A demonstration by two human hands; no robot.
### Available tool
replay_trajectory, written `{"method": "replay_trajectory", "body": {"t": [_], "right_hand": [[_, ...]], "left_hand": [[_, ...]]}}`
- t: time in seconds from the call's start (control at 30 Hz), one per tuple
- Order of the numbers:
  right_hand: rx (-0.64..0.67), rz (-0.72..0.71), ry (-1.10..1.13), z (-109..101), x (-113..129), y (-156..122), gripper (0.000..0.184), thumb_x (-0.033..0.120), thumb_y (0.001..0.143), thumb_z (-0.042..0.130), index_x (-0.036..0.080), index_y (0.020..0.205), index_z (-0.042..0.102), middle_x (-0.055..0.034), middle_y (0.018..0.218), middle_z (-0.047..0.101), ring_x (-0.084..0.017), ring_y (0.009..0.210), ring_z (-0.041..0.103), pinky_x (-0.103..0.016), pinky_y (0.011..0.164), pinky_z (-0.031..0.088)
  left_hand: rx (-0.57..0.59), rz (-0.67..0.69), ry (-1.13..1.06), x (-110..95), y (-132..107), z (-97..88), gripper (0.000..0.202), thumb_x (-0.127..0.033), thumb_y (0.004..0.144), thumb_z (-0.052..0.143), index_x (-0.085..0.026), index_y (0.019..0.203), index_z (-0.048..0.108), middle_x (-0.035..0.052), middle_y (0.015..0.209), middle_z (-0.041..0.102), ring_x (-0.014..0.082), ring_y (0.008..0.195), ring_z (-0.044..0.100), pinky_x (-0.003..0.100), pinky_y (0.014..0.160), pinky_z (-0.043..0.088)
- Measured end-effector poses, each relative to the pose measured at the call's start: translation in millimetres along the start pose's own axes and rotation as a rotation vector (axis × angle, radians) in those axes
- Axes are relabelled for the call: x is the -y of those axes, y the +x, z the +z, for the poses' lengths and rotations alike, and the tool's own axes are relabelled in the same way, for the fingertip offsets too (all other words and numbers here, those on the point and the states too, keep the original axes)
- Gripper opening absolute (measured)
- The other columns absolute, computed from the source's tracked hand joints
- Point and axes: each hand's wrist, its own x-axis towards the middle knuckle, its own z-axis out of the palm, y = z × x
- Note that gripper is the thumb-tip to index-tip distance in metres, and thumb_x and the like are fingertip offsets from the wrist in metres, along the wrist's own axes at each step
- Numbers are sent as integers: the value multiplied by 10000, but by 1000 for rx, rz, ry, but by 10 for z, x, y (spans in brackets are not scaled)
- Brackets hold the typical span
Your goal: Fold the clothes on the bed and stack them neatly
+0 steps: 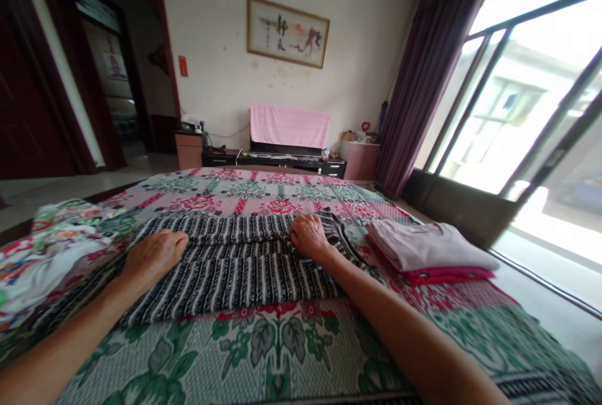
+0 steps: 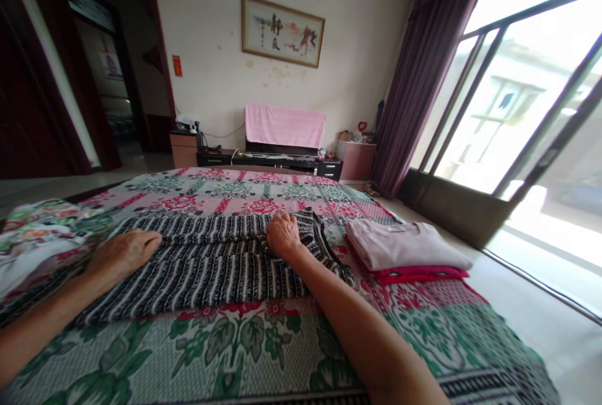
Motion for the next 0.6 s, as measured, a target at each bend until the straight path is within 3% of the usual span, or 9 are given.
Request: {"method": "replay_trajectory", "body": {"t": [0.1, 0.2, 0.43, 0.6], "right_hand": [[-86, -35, 54, 15, 2, 31, 262, 229, 901, 416, 174, 858, 668, -90, 952, 630, -185, 927, 547, -289, 835, 382], [-84, -26, 155, 37, -15, 56, 264, 184, 911, 390, 168, 880, 652, -77, 938, 612, -145, 872, 554, -227, 779, 394], [-218, -24, 304, 84, -16, 66, 208, 137, 851, 458, 170, 897, 658, -69, 956, 620, -148, 907, 557, -217, 799, 406], [-145, 56, 512, -59, -100, 112, 174, 241, 816, 524, 179, 817, 687, -10, 761, 667, -127, 737, 591, -203, 716, 424]], "left_hand": [[-20, -10, -30, 11, 8, 16, 379, -372, 843, 333, -232, 851, 685, 97, 833, 642, 240, 719, 583, 335, 660, 428], [-24, -29, -39, 23, 16, 27, 408, -386, 856, 312, -226, 878, 686, 102, 838, 642, 256, 747, 595, 337, 661, 425], [-25, -47, -5, -15, 8, -8, 435, -390, 879, 290, -198, 942, 676, 97, 867, 642, 257, 756, 600, 332, 669, 416], [-1, -19, 16, -48, -29, -15, 433, -398, 874, 305, -206, 960, 682, 111, 950, 652, 262, 798, 614, 327, 662, 426]]}}
